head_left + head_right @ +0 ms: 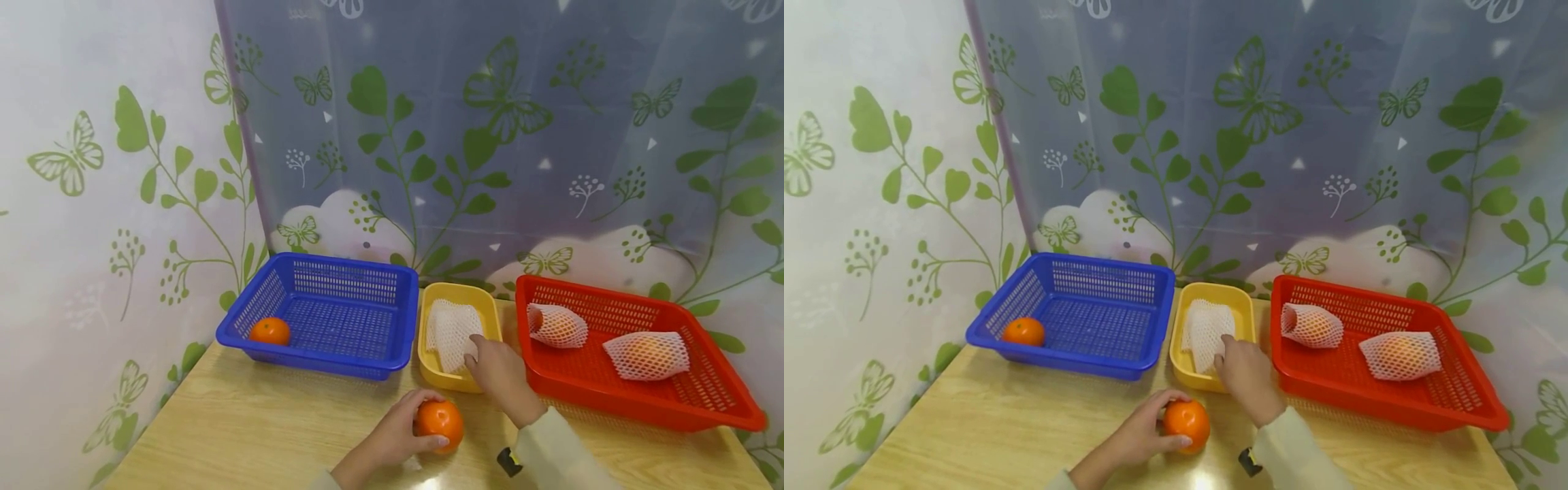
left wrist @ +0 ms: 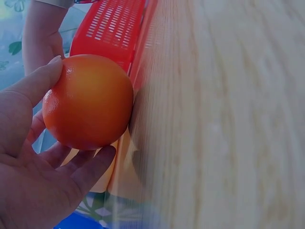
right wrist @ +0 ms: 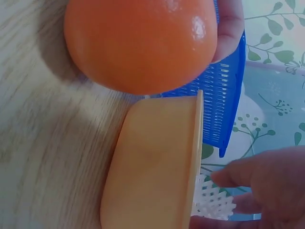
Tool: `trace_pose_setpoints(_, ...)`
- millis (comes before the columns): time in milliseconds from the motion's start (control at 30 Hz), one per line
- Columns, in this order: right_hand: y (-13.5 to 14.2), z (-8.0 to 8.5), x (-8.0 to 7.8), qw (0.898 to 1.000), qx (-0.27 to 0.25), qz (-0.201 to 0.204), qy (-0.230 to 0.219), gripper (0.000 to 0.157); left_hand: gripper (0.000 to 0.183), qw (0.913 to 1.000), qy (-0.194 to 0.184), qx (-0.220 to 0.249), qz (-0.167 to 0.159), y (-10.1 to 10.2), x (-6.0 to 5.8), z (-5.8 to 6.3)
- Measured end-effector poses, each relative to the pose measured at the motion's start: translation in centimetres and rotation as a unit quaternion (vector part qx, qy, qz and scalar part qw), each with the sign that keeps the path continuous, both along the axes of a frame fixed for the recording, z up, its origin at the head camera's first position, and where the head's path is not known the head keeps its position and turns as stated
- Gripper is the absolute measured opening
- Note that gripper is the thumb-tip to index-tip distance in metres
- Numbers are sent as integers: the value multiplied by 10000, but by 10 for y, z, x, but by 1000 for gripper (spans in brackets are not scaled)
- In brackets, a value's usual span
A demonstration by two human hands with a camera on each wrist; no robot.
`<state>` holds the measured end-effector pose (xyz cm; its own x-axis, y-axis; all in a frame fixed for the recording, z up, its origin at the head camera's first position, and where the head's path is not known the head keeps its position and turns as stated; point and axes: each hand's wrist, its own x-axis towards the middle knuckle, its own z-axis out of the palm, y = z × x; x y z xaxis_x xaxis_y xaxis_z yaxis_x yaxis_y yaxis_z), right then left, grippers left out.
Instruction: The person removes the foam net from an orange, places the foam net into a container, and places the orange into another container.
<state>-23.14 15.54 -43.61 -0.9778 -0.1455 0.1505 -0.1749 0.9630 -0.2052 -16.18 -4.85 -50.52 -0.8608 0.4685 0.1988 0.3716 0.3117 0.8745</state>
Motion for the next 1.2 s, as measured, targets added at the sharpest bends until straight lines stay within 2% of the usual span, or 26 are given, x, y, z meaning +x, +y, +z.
trace_pose_setpoints(167,-2,6,0,9983,333,-53,-469,22,49,10000,51,20,9,0,0,0)
trace_pose_setpoints(333,-3,7,-1,9960,507,-102,-731,26,49,10000,-5,8,21,0,0,1)
trace_pose_setpoints(600,-7,5,-4,9929,823,-152,-847,34,49,10000,-39,-4,23,-1,0,2)
trace_pose_setpoints(900,-6,2,-8,9914,931,92,-917,44,49,9999,-98,-66,56,-1,0,3)
trace_pose_setpoints(1033,-8,0,-9,9959,620,332,-569,48,49,9999,-58,-138,9,-1,-1,3)
trace_pose_setpoints(1100,-13,-1,-12,9975,200,602,-305,53,49,9998,-68,-188,-61,-1,-2,3)
trace_pose_setpoints(1200,-19,-2,-15,9930,-405,1104,-144,61,50,9992,-155,-239,-287,1,-3,3)
